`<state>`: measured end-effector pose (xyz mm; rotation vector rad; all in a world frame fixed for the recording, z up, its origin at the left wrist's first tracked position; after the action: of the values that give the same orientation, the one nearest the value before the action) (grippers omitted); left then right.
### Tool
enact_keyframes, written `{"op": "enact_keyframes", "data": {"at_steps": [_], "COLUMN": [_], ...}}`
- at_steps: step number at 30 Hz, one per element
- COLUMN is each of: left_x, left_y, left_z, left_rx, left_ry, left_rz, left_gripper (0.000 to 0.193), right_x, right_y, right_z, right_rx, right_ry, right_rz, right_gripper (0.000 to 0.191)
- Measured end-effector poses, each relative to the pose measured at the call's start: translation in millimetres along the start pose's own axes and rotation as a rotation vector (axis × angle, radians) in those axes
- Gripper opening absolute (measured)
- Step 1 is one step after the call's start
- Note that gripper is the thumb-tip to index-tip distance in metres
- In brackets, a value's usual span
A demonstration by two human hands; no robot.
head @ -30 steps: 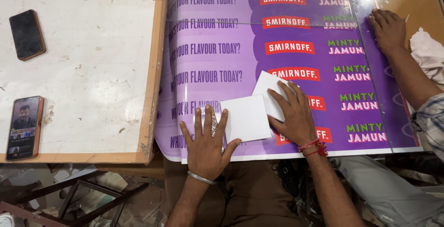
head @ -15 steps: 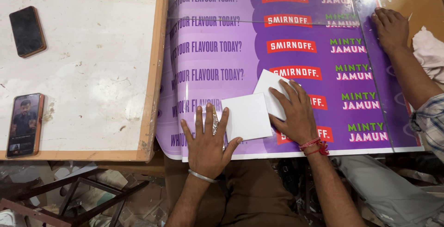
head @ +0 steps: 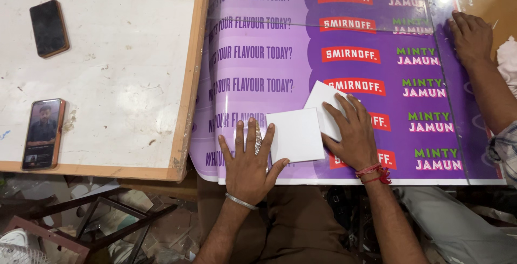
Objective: The person applies a clear adhesive film over a large purple Smirnoff Minty Jamun poster using a white squeegee to smooth out bubbles. They work across the surface, occasionally lifting the film to adjust alignment, while a coworker assists by holding the film taut.
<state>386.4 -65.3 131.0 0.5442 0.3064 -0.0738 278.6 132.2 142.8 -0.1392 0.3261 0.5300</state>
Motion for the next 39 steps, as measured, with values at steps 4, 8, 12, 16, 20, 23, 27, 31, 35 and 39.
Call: {"op": "enact_keyframes", "data": {"at_steps": [4, 8, 12, 16, 20, 23, 27, 31, 35, 39], "left_x": [2.6, 3.5, 4.0, 4.8, 5.1, 5.6, 6.0, 5.4, 5.8, 5.3], "left_y": [-2.7, -3.0, -3.1, -3.4, -3.4, -3.6, -4.3, -4.2, -4.8, -4.2], "left_z": [0.0, 1.7, 2.8, 2.0, 1.7, 1.2, -0.4, -2.0, -3.4, -2.5], "left_rx": [0.004, 0.008, 0.014, 0.019, 0.015, 0.009, 0.003, -0.007, -0.005, -0.005], "left_ry": [0.003, 0.004, -0.003, -0.013, -0.01, -0.01, -0.014, -0.006, -0.012, -0.005], "left_rz": [0.006, 0.004, 0.009, 0.012, 0.008, 0.008, 0.01, 0.005, 0.011, 0.007], "left_gripper": [0.079, 0.079, 0.079, 0.079, 0.079, 0.079, 0.079, 0.08, 0.08, 0.08], "right_x": [1.1, 1.1, 1.8, 3.0, 3.4, 3.8, 4.1, 4.1, 3.9, 3.5], "right_y": [-0.3, -1.6, -2.3, -1.9, -1.9, -1.6, -1.3, -1.0, -0.9, -1.5], "right_z": [-4.0, -4.8, -4.8, -5.2, -5.4, -5.3, -5.4, -4.8, -4.4, -4.0], "right_rx": [0.012, 0.022, 0.023, 0.018, 0.023, 0.023, 0.022, 0.021, 0.018, 0.019], "right_ry": [-0.019, -0.025, -0.034, -0.043, -0.04, -0.038, -0.034, -0.025, -0.025, -0.024], "right_rz": [-0.006, -0.003, -0.011, -0.019, -0.016, -0.014, -0.011, -0.004, -0.003, -0.008], "right_gripper": [0.077, 0.078, 0.078, 0.079, 0.079, 0.079, 0.08, 0.079, 0.078, 0.078]}}
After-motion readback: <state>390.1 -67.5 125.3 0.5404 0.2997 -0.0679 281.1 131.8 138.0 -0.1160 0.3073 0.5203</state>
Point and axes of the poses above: each hand's wrist, its own x-axis away from the middle knuckle, its own z-axis out of the back of the hand, y = z × x, the point moved 10 cm from there along -x, towards the middle knuckle, and after that the axes turned 12 degrees about x, right-handed, at the moved point
